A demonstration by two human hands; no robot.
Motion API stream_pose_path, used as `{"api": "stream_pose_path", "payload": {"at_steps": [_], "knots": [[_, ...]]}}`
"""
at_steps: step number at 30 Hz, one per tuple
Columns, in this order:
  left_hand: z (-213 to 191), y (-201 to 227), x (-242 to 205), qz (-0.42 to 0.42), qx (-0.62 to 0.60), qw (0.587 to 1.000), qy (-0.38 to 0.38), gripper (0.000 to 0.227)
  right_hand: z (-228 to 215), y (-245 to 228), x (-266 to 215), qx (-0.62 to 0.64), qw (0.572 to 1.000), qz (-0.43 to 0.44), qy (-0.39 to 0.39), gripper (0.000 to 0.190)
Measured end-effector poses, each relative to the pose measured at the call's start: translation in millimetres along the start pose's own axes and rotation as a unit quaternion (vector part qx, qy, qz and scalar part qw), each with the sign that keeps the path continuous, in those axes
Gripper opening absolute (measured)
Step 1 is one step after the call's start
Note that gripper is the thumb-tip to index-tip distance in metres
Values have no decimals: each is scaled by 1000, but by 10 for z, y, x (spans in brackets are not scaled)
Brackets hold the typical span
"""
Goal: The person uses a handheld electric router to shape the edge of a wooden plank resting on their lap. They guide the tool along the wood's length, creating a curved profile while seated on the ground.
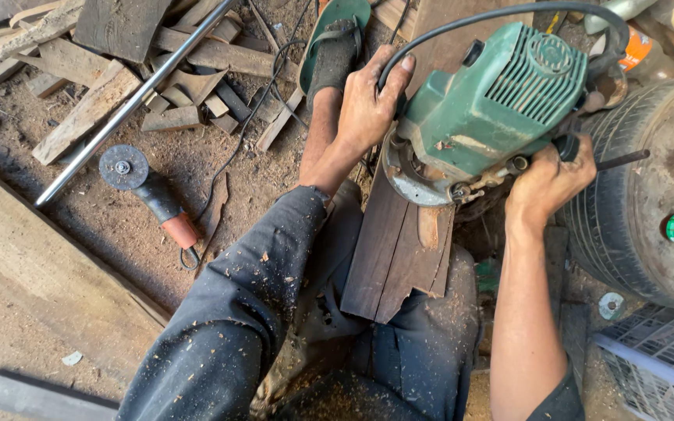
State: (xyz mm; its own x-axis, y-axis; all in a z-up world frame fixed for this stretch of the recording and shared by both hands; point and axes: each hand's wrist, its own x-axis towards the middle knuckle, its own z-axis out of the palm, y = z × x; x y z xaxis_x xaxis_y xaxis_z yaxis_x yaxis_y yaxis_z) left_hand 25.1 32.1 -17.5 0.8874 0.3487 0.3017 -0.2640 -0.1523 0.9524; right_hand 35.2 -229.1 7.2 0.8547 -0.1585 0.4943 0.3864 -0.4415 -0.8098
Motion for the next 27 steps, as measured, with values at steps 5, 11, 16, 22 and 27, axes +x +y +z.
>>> {"api": "stream_pose_path", "payload": {"at_steps": [5,11,16,22,27], "knots": [[-43,141,-97,-5,8,1000,0,29,-71,-139,-67,62,997,44,-15,18],[-159,363,-508,-28,0,999,-24,28,-346,-304,-382,64,996,60,-27,22],[-233,602,-749,-48,5,998,-32,26,-514,-490,-560,34,996,80,-13,18],[-277,725,-993,-37,11,999,-27,26,-673,-644,-742,54,993,104,3,17],[-274,778,-1104,-60,-4,997,-44,26,-783,-756,-827,107,988,113,-3,18]]}}
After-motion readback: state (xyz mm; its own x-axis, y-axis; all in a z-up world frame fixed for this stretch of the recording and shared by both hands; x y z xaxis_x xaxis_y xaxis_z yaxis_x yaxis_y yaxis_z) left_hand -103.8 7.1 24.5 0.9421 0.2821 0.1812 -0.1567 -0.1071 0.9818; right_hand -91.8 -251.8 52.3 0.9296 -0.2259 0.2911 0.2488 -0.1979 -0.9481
